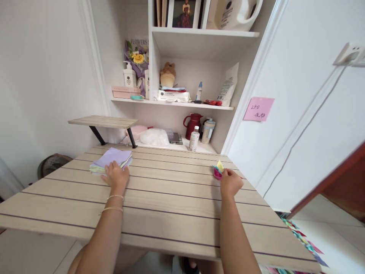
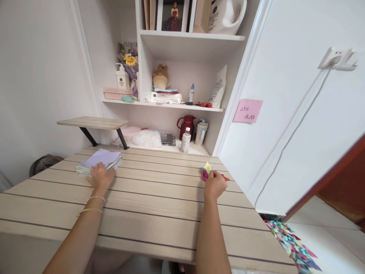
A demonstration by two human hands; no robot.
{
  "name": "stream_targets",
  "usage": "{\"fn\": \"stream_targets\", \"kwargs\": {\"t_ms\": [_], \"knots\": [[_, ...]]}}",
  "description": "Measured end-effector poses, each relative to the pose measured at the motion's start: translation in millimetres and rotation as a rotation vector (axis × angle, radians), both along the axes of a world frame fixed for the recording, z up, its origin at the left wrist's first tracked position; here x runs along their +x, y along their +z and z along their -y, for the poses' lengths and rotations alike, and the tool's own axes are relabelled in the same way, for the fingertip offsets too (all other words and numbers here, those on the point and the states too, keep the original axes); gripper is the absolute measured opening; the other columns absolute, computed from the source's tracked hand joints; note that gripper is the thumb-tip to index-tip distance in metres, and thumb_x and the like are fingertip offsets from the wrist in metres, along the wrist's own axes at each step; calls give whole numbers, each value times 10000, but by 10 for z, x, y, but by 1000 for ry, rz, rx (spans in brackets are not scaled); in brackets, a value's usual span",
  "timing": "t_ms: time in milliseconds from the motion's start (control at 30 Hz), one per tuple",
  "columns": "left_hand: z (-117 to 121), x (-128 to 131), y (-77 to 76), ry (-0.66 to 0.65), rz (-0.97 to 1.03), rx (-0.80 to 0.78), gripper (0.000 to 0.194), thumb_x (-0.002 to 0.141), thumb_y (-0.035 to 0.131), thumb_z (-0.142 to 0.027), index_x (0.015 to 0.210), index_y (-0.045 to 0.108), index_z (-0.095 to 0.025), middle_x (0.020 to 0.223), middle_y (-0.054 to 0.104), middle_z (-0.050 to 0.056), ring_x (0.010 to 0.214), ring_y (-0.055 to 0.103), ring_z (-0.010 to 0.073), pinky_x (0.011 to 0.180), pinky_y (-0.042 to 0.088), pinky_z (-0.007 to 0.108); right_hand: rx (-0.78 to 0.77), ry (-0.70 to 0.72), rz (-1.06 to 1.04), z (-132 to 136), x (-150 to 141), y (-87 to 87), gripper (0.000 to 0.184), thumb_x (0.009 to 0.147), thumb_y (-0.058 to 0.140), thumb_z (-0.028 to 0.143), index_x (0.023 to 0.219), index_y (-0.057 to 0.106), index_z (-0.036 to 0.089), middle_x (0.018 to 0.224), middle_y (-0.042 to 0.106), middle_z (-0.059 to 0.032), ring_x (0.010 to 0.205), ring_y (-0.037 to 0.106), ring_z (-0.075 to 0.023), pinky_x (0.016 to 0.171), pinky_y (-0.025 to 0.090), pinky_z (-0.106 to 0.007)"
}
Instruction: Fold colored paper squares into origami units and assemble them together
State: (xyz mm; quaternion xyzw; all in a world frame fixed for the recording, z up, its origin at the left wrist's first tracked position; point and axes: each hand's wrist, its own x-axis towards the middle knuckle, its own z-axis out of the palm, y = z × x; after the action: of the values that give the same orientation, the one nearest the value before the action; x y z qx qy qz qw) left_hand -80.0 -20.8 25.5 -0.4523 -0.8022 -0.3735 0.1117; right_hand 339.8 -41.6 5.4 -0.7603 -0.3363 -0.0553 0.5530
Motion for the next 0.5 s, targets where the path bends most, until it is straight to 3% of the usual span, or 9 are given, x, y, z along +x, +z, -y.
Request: {"fn": "stream_targets", "kwargs": {"t_ms": [100,233,400,500], "knots": [[-9,-40,-42,4,-16,-45,369,757,459,-316,1067,523,-127,1182,484,184,1190,289,337,903,225,562,-10,6,14,-1,52,-35,320,710,479,336,828,688,125,710,667,-115,684,565,-247,668,390,-348],[-17,-68,-96,18,-21,8,301,792,416,-303,1011,560,-156,1142,523,157,1148,339,319,887,220,554,92,2,66,-35,17,-11,394,696,516,369,941,652,92,736,645,-125,725,558,-263,699,386,-377],[-14,-87,-106,82,-30,96,240,793,404,-246,835,622,-154,913,620,142,966,478,297,863,198,538,180,112,122,-67,-117,105,340,738,478,366,914,650,131,785,626,-93,687,561,-206,740,389,-352],[-5,-76,-72,158,-58,128,236,780,410,-223,758,627,-132,797,626,130,852,518,284,818,240,513,234,100,34,-74,-179,149,312,742,471,354,898,650,151,814,637,-85,711,561,-199,738,395,-327]]}}
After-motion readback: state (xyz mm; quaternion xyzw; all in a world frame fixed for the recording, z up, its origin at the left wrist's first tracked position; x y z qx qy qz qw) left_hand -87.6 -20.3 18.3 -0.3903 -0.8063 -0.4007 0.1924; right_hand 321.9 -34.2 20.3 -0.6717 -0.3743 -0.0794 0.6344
